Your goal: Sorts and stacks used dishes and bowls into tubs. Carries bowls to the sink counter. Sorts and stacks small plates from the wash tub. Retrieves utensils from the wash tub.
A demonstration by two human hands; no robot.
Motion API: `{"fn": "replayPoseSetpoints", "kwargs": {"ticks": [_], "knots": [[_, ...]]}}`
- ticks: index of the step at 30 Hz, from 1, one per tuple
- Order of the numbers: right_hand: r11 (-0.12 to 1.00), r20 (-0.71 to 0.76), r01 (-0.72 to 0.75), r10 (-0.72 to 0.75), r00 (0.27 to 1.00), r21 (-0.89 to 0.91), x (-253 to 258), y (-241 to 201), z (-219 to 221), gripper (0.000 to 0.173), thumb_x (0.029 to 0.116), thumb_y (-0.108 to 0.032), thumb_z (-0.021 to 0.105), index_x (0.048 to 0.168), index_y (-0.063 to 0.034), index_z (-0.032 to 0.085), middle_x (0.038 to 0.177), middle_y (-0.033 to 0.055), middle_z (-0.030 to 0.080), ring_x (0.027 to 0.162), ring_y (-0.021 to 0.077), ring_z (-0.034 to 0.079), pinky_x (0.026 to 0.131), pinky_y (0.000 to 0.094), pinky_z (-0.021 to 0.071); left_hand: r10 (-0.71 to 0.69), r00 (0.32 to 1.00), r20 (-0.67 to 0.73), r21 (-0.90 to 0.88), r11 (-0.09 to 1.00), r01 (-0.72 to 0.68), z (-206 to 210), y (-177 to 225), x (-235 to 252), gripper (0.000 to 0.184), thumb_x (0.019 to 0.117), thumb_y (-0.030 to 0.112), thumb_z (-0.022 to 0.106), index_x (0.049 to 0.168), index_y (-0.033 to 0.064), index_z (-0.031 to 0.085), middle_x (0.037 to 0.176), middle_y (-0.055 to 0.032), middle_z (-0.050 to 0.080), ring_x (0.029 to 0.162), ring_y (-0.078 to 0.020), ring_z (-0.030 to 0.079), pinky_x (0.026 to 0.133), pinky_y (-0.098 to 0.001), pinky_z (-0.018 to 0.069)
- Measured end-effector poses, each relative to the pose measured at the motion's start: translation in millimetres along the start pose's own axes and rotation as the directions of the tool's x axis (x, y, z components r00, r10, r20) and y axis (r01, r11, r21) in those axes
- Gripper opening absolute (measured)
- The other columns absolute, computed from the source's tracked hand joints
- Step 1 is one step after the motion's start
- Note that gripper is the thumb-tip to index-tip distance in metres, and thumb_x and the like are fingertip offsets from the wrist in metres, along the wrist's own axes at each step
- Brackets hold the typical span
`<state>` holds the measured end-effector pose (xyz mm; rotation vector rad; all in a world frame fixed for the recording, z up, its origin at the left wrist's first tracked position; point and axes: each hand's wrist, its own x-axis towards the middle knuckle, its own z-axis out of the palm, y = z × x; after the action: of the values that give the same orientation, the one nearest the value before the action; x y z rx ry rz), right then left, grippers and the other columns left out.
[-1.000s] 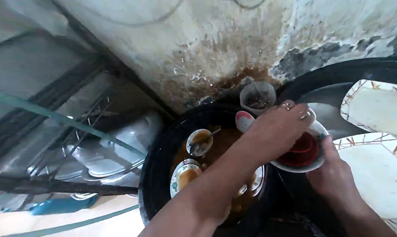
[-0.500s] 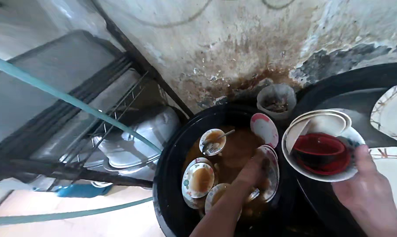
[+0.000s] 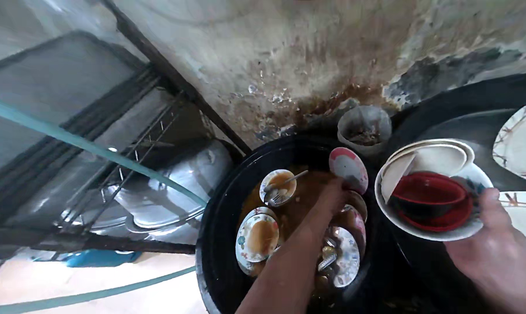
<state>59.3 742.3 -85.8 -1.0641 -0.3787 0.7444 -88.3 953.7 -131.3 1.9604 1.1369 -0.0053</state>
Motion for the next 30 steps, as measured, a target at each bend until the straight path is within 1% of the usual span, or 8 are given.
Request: {"fn": "replayPoseSetpoints", "kwargs": {"ticks": [2, 6, 10, 12, 15, 18, 20, 30], "knots": [[1.0, -0.017, -0.011, 0.011, 1.0, 0.007, 0.4, -1.0, -0.7, 0.045, 0.1116, -0.043, 0.027, 0.143, -0.0201, 0.051, 0.13, -0.0018, 0.065, 0.121, 0.0119, 0.063, 0.103, 0.039, 0.055, -0.04, 0.999, 0.025, -0.033, 0.999, 0.041, 14.2, -5.7, 12.9, 0.036, 0.0991, 0.014, 0.065, 0.133, 0.0018, 0.059, 0.129, -0.022, 0.063, 0.117, -0.0345, 0.064, 0.1, -0.0547, 0.0526], [0.999, -0.052, -0.032, 0.034, 0.998, 0.025, -1.3, -0.7, 0.2, 0.046, 0.1113, -0.044, 0.028, 0.143, -0.0199, 0.051, 0.129, 0.0002, 0.065, 0.12, 0.0147, 0.063, 0.101, 0.0421, 0.0553, 0.118, 0.989, 0.091, 0.201, 0.97, -0.134, 19.7, -9.4, -2.9, 0.036, 0.0981, 0.005, 0.062, 0.134, 0.0086, 0.064, 0.13, -0.0185, 0.065, 0.121, -0.0344, 0.063, 0.105, -0.055, 0.0498], [0.998, -0.074, -0.066, 0.067, 0.995, 0.017, -2.7, -2.7, 5.3, 0.047, 0.1101, -0.048, 0.031, 0.143, -0.0207, 0.051, 0.126, -0.0008, 0.067, 0.116, 0.0131, 0.065, 0.098, 0.0404, 0.0571, 0.353, 0.931, -0.097, 0.465, 0.843, -0.271, -13.4, -12.0, -46.0, 0.026, 0.0992, 0.011, 0.064, 0.124, 0.0088, 0.07, 0.13, -0.0143, 0.066, 0.123, -0.0324, 0.062, 0.106, -0.0532, 0.0502], [0.997, -0.069, -0.079, 0.08, 0.994, 0.016, -2.7, -2.2, 5.0, 0.047, 0.1098, -0.048, 0.033, 0.144, -0.0208, 0.05, 0.126, -0.0007, 0.067, 0.116, 0.0127, 0.065, 0.098, 0.0397, 0.057, 0.515, 0.819, -0.254, 0.518, 0.787, -0.334, -40.0, -9.9, -67.9, 0.024, 0.0991, 0.011, 0.062, 0.12, 0.0062, 0.073, 0.124, -0.0179, 0.068, 0.12, -0.0353, 0.064, 0.102, -0.0548, 0.0522], [0.992, -0.1, -0.122, 0.124, 0.987, 0.019, -2.9, -1.5, 6.1, 0.05, 0.108, -0.051, 0.038, 0.148, -0.0211, 0.046, 0.125, 0.0011, 0.068, 0.114, 0.015, 0.067, 0.094, 0.0405, 0.059, 0.691, 0.537, -0.484, 0.569, 0.715, -0.407, -80.9, 19.3, -99.2, 0.02, 0.0972, 0.008, 0.063, 0.111, 0.0009, 0.075, 0.11, -0.0197, 0.071, 0.105, -0.0301, 0.068, 0.092, -0.0443, 0.0567], [0.994, -0.093, -0.107, 0.104, 0.99, -0.027, -4.0, -3.0, 7.5, 0.051, 0.1082, -0.05, 0.037, 0.149, -0.0204, 0.044, 0.128, -0.0002, 0.066, 0.117, 0.013, 0.065, 0.098, 0.0388, 0.0572, 0.804, 0.254, -0.538, 0.674, 0.591, -0.443, -105.8, 67.7, -115.0, 0.014, 0.0966, 0.006, 0.064, 0.103, -0.0022, 0.074, 0.101, -0.0189, 0.07, 0.097, -0.0214, 0.067, 0.088, -0.0287, 0.0545], [0.996, -0.039, -0.088, 0.087, 0.995, -0.032, -4.0, -2.8, 5.5, 0.051, 0.109, -0.049, 0.035, 0.15, -0.0205, 0.045, 0.132, -0.0001, 0.065, 0.121, 0.013, 0.063, 0.101, 0.0397, 0.055, 0.834, 0.178, -0.522, 0.688, 0.535, -0.491, -107.8, 99.0, -109.6, 0.013, 0.0961, 0.004, 0.064, 0.101, -0.0019, 0.074, 0.099, -0.018, 0.069, 0.096, -0.0205, 0.065, 0.087, -0.0279, 0.0523], [0.997, 0.026, -0.066, 0.067, 0.997, -0.041, -2.2, -1.4, 5.8, 0.047, 0.1098, -0.047, 0.033, 0.143, -0.0185, 0.051, 0.128, 0.0002, 0.067, 0.119, 0.0129, 0.064, 0.1, 0.0395, 0.056, 0.766, 0.518, -0.381, 0.346, 0.637, -0.689, -57.2, 141.1, -70.9, 0.016, 0.0949, 0.009, 0.068, 0.107, 0.0037, 0.077, 0.106, -0.0114, 0.072, 0.101, -0.02, 0.068, 0.09, -0.0363, 0.0566]]}}
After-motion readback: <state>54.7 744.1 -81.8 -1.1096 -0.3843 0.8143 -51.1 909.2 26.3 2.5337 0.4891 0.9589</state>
